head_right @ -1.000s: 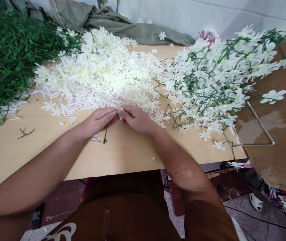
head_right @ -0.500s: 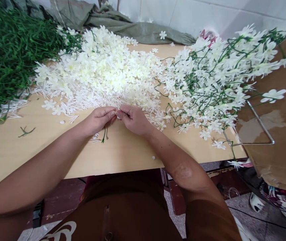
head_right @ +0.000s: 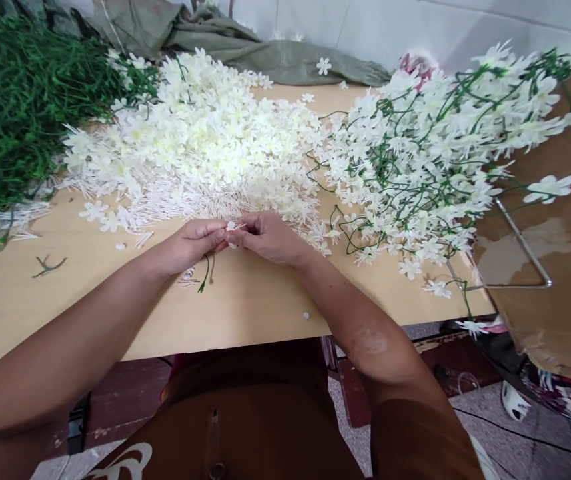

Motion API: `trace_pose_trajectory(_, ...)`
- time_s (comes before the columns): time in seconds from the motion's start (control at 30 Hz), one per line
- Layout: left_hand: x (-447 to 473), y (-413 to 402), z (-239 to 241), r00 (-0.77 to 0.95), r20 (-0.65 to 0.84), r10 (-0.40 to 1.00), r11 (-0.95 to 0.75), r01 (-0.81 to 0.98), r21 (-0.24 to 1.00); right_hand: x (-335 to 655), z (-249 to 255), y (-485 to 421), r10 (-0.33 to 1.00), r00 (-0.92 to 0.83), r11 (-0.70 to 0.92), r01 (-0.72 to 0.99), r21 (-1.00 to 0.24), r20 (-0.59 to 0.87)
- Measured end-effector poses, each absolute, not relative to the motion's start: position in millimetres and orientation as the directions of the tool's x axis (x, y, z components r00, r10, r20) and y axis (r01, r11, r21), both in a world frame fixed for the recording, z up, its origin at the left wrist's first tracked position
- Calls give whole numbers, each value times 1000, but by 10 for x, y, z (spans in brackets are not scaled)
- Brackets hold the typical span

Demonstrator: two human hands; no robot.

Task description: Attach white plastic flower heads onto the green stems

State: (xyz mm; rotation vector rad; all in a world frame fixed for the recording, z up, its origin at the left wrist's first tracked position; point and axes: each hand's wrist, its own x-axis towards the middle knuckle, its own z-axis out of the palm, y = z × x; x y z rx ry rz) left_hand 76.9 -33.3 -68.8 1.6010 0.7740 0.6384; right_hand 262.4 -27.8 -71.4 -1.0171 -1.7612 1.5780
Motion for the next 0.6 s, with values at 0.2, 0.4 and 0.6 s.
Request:
trace_pose_trajectory(0.2, 776, -343, -690, 653, -27, 757, -108, 166, 980, 2611, -744, -281, 795, -604, 52, 149, -987, -49)
trace_pose_trajectory(0.4, 773, -313, -645, 701, -9, 713, -150, 165, 975, 2617, -762, -279, 798, -602, 112, 185, -976, -22)
trace_pose_trajectory(0.6, 796, -310, -653, 664, -50, 746, -105, 192, 976, 2616, -784, -296, 848, -525, 219, 207, -953, 81)
